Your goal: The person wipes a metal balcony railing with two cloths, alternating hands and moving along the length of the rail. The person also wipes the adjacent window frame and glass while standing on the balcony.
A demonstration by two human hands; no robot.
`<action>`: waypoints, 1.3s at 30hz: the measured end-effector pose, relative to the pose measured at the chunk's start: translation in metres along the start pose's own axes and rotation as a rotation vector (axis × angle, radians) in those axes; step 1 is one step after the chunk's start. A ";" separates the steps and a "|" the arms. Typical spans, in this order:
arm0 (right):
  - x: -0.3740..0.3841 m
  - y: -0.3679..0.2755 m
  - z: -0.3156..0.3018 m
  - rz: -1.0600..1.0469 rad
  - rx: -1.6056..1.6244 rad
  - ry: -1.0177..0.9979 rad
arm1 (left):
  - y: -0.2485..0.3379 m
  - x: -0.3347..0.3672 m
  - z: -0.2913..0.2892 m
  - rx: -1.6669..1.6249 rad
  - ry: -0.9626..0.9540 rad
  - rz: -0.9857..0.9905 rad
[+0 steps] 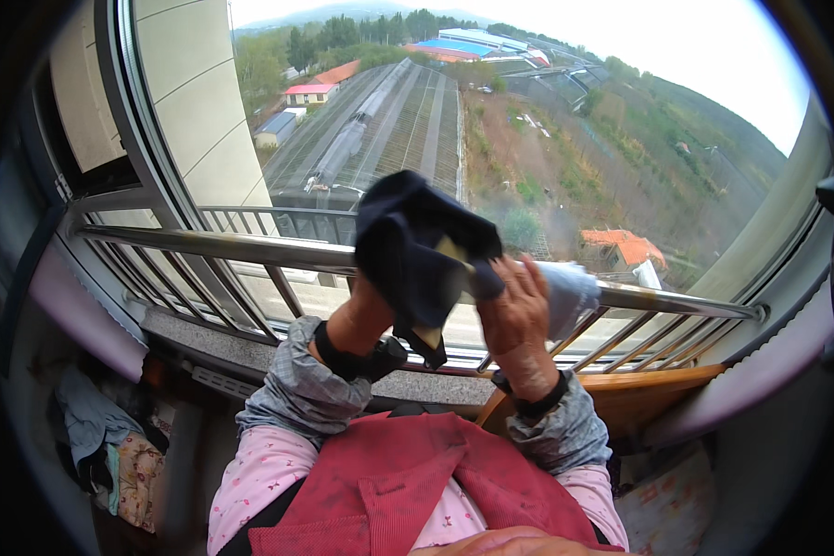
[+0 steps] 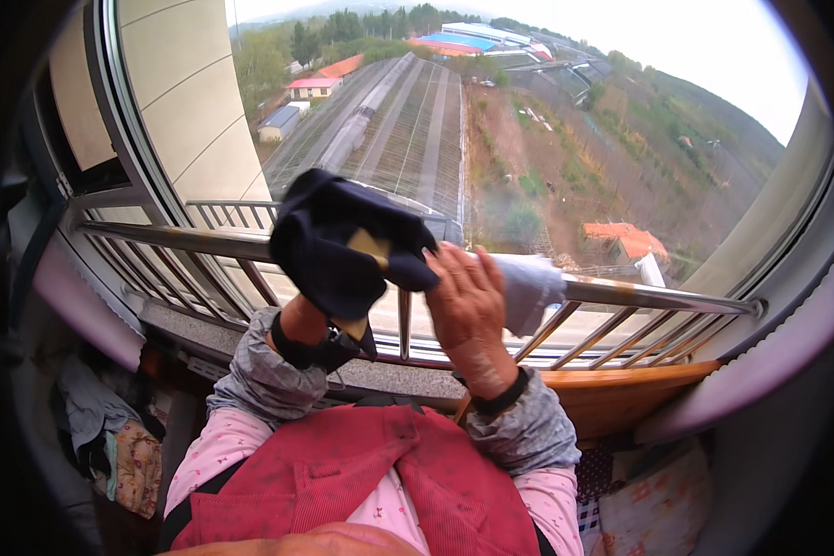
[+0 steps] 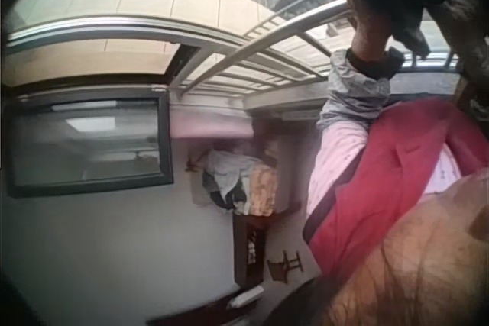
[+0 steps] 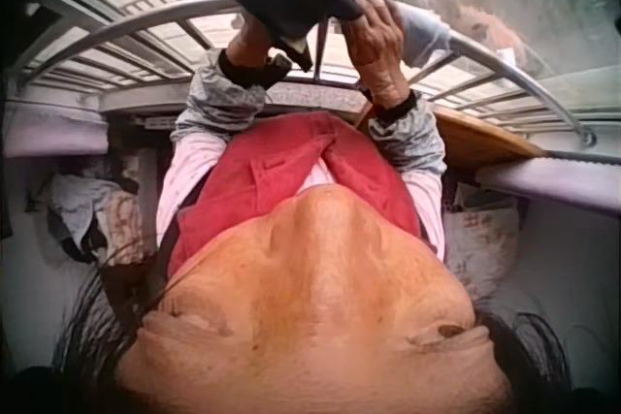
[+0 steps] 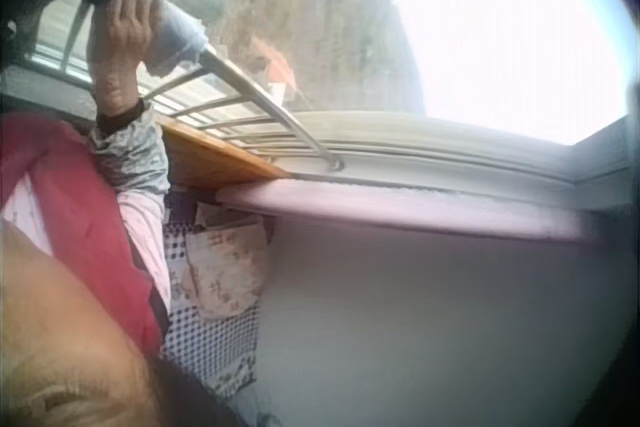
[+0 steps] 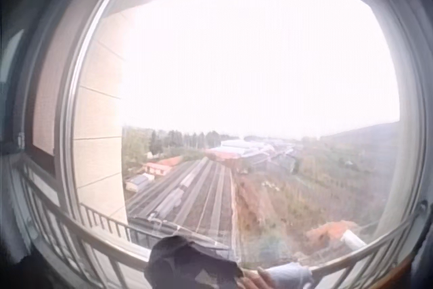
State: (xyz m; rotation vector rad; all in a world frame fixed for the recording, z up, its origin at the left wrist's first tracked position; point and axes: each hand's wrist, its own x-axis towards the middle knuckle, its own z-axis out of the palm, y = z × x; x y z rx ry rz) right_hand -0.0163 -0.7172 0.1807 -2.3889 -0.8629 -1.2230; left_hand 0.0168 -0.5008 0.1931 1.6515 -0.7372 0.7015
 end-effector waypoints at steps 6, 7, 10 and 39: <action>-0.026 -0.018 0.008 0.701 1.623 -0.224 | 0.038 0.008 0.036 0.157 -0.110 0.256; -0.028 -0.015 0.006 0.692 1.699 -0.205 | 0.043 0.011 0.033 0.206 -0.215 0.135; -0.024 -0.009 -0.005 0.586 1.239 -0.171 | 0.051 0.017 0.029 0.293 -0.341 -0.075; 0.017 0.108 -0.056 0.478 0.132 0.067 | 0.037 -0.001 0.067 0.973 -0.125 0.319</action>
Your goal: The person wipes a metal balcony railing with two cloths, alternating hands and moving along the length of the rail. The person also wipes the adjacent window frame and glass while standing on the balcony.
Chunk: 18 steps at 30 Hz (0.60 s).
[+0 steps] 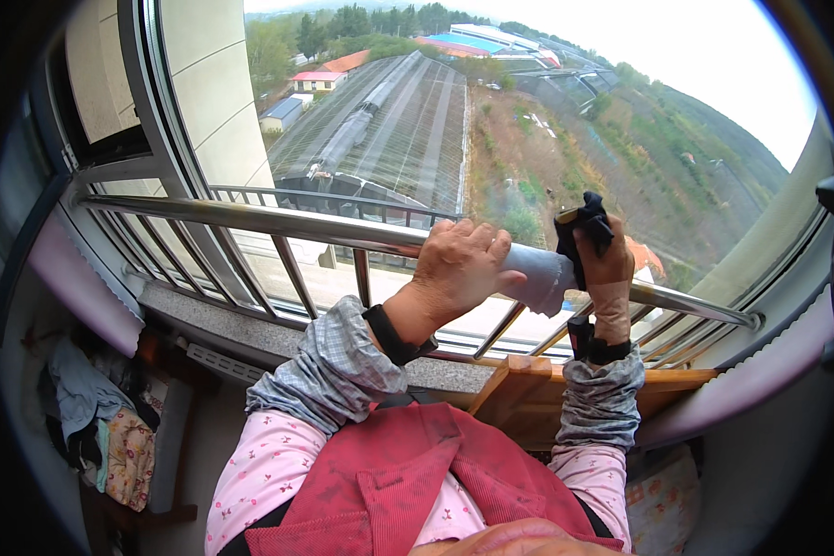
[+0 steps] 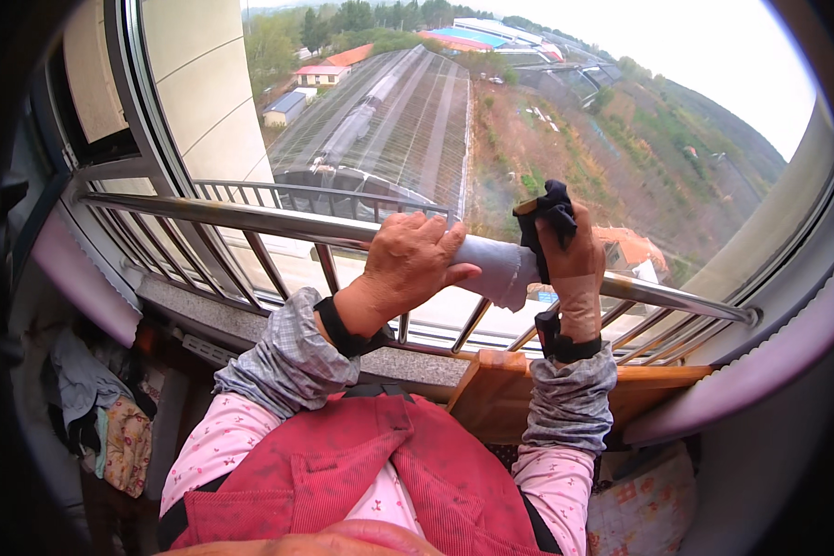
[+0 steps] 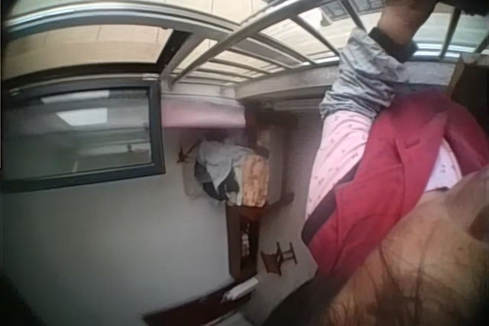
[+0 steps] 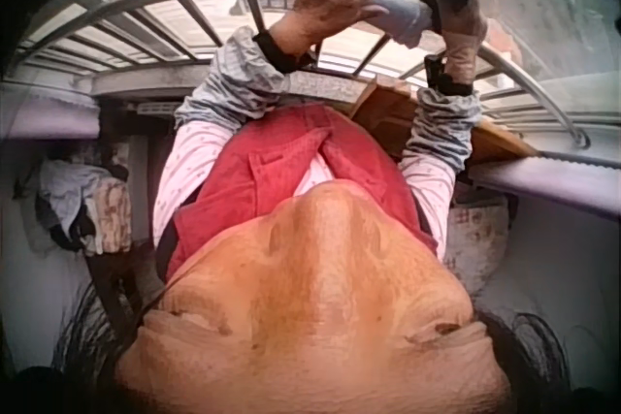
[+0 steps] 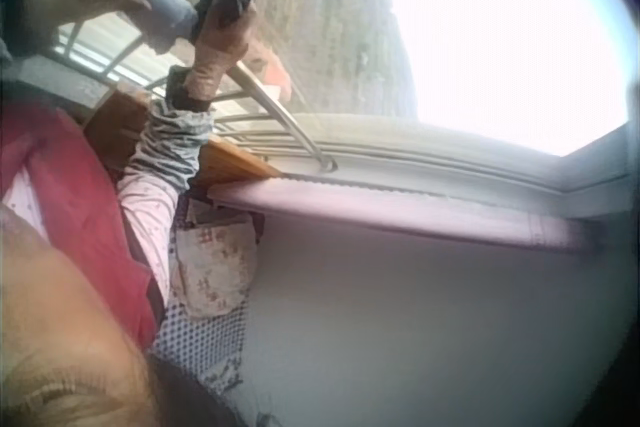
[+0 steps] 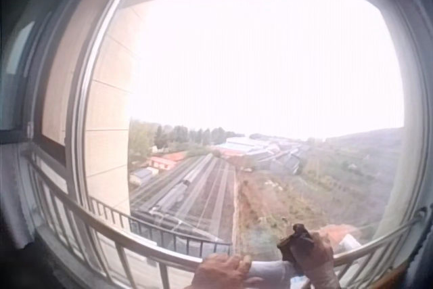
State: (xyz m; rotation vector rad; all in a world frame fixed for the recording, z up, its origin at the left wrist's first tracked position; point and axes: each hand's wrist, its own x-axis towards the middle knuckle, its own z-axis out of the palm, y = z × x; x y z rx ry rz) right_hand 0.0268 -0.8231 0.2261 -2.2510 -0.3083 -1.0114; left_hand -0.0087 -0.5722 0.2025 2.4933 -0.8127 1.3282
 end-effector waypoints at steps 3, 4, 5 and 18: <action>-0.002 0.009 -0.002 -0.062 -0.077 -0.072 | -0.020 -0.012 -0.001 0.035 0.004 -0.015; -0.001 0.009 -0.003 -0.061 -0.067 -0.086 | -0.032 -0.018 -0.005 0.071 0.004 -0.011; -0.001 0.009 -0.003 -0.063 -0.040 -0.105 | -0.046 -0.027 -0.011 0.087 -0.005 -0.025; -0.004 -0.010 0.000 -0.018 -0.173 -0.065 | -0.123 -0.066 -0.080 0.230 0.030 -0.185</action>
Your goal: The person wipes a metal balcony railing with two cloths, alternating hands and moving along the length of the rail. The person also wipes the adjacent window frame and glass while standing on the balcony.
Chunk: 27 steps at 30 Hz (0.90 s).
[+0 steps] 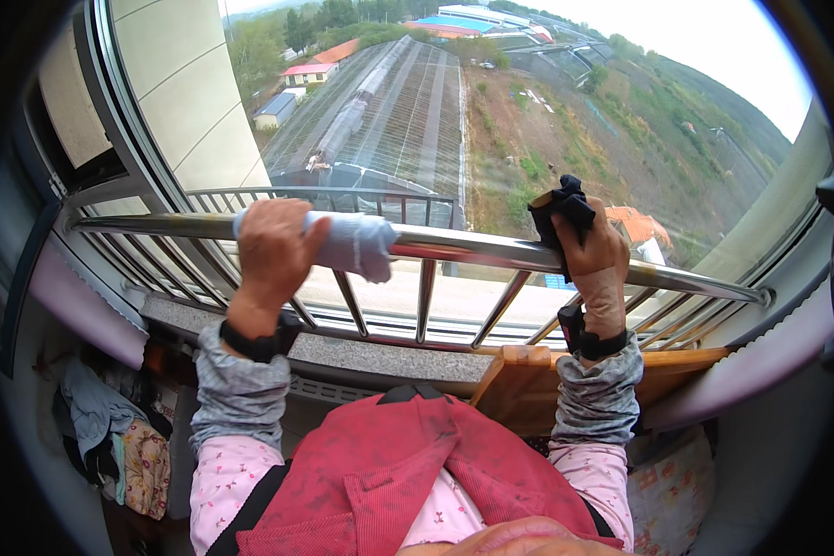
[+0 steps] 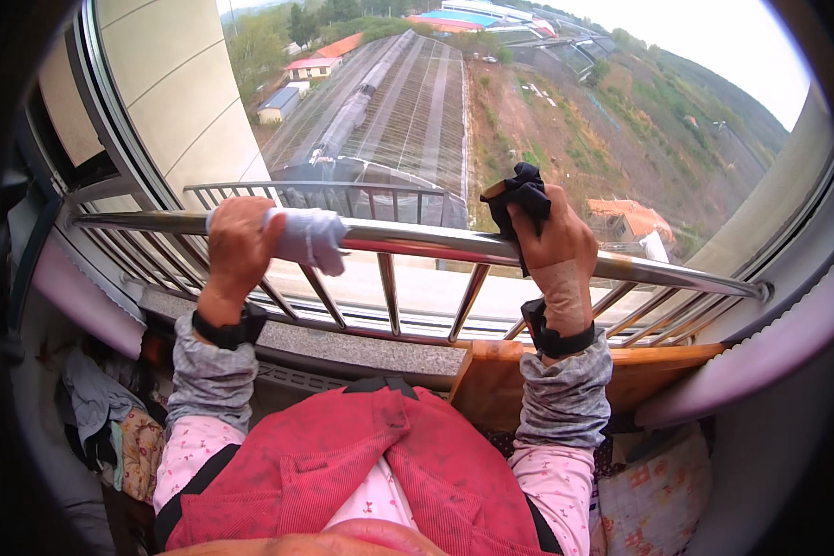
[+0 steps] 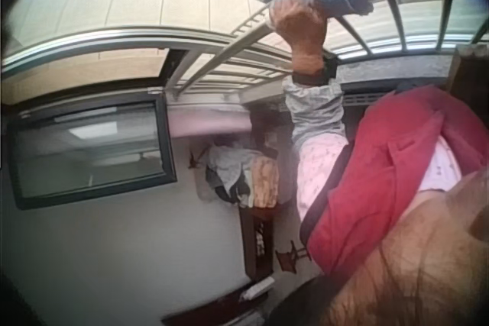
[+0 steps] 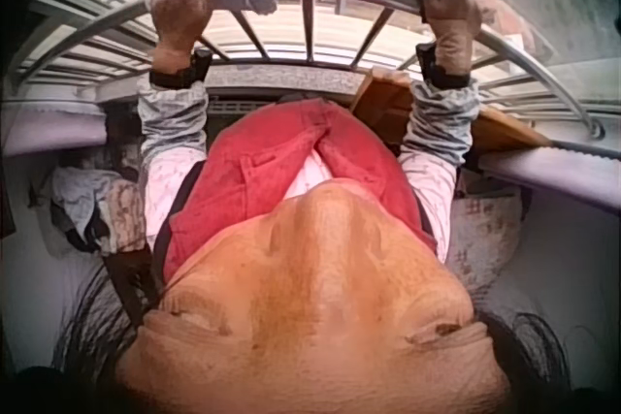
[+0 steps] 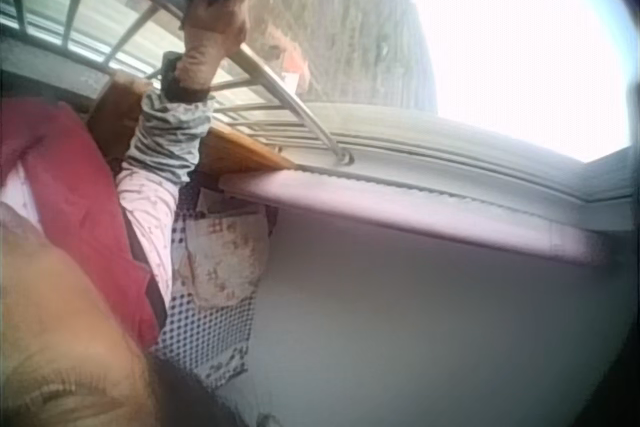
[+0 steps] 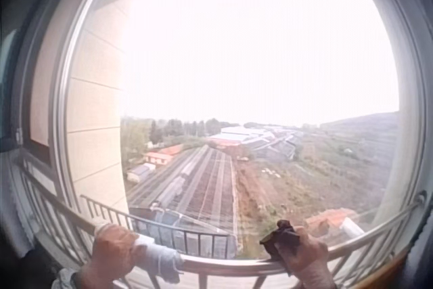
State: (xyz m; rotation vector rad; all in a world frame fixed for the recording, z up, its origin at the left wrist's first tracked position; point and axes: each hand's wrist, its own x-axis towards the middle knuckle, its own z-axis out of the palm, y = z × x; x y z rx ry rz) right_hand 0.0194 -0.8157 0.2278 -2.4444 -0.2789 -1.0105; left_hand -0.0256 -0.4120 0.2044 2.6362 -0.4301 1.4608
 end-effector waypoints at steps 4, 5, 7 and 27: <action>0.000 -0.001 -0.001 0.028 -0.008 -0.007 | 0.079 0.033 0.034 -0.132 -0.108 0.113; 0.000 -0.001 -0.001 0.034 -0.003 -0.011 | 0.101 0.038 0.040 -0.156 -0.082 0.168; -0.001 -0.001 -0.002 0.040 0.010 -0.023 | 0.139 0.046 0.050 -0.175 -0.112 0.171; -0.002 -0.003 -0.004 0.035 0.076 -0.021 | -0.170 -0.048 -0.029 0.161 0.060 -0.187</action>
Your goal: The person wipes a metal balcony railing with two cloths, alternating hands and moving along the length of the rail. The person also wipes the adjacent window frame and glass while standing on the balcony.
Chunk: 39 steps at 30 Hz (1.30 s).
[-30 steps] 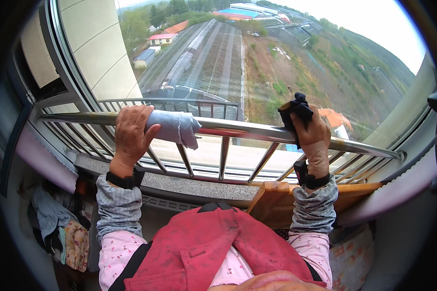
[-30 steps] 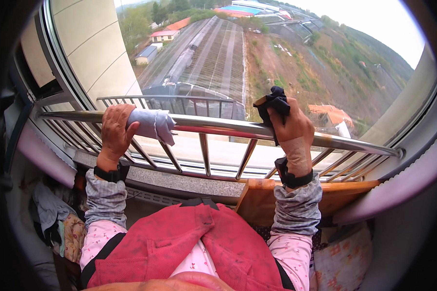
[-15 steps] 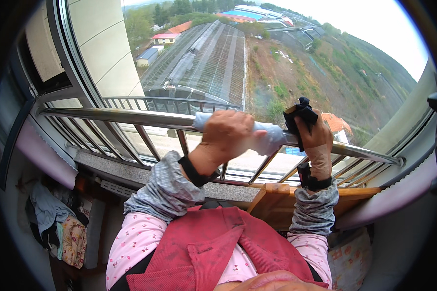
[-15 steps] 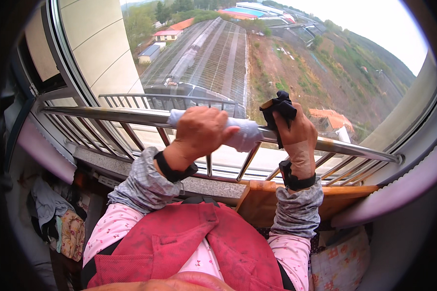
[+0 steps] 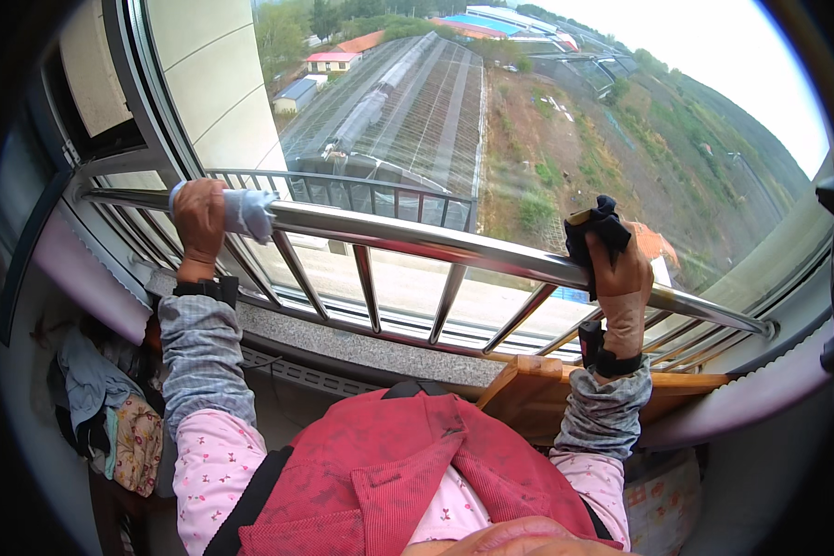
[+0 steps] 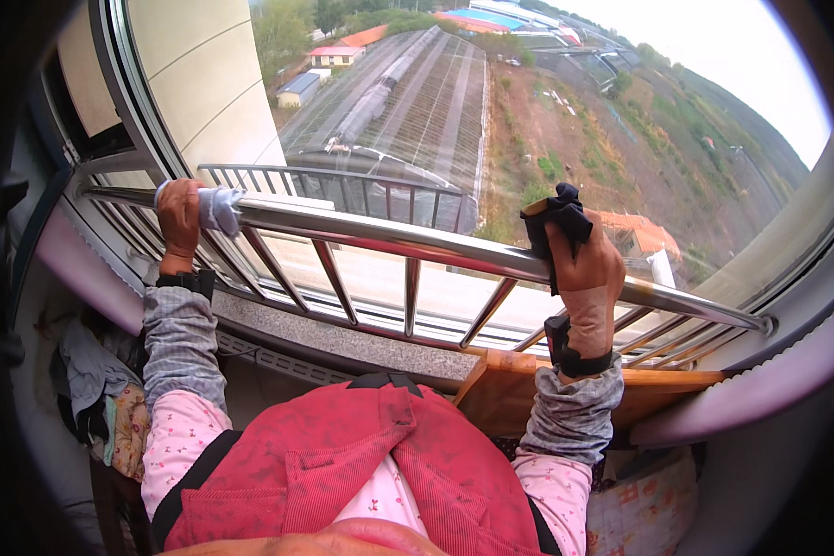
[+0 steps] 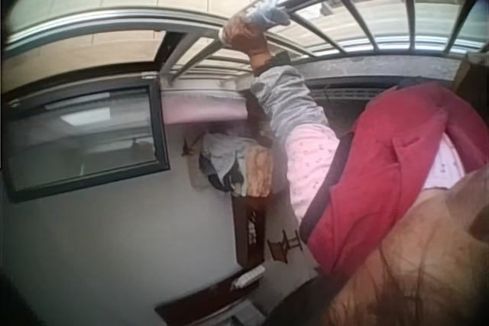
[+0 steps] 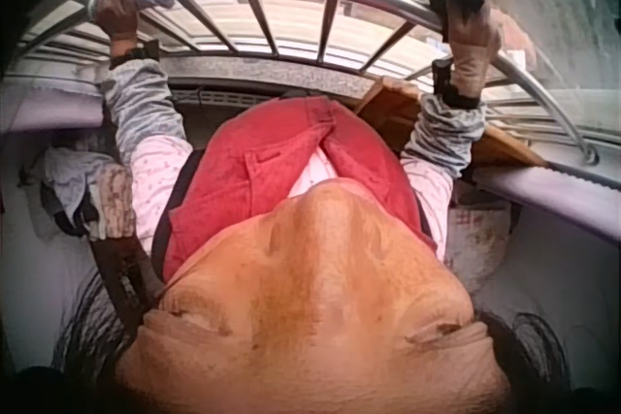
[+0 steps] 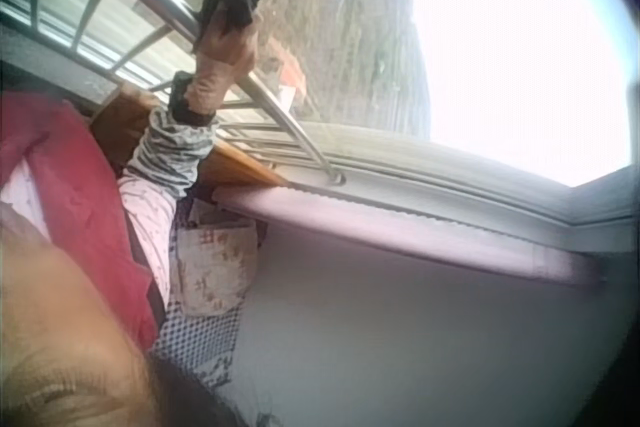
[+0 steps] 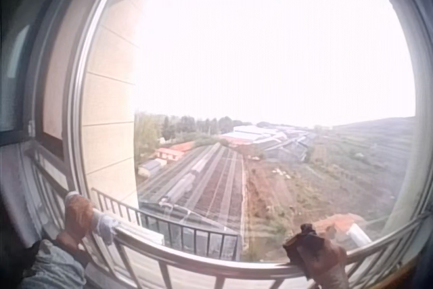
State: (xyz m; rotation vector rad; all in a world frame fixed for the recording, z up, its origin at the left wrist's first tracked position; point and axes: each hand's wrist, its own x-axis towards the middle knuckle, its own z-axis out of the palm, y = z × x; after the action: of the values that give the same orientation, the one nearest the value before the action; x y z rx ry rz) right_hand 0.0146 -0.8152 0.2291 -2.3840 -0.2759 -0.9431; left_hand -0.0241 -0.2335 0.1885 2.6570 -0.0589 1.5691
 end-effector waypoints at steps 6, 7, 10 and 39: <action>-0.001 0.002 0.003 0.027 -0.027 0.034 | 0.080 0.010 0.003 -0.065 -0.013 0.101; -0.001 0.003 0.004 0.033 -0.036 0.032 | 0.112 0.009 0.007 -0.125 -0.003 0.139; -0.001 0.006 0.005 0.026 -0.046 0.024 | 0.200 0.006 0.018 -0.193 -0.084 0.161; 0.001 0.012 0.008 0.010 -0.051 0.037 | -0.114 -0.002 -0.004 0.019 0.029 -0.125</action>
State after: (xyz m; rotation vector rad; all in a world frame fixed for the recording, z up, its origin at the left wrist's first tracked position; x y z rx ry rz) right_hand 0.0241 -0.8207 0.2202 -2.4094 -0.2275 -0.9998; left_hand -0.0217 -0.1198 0.1852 2.5954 0.1213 1.5763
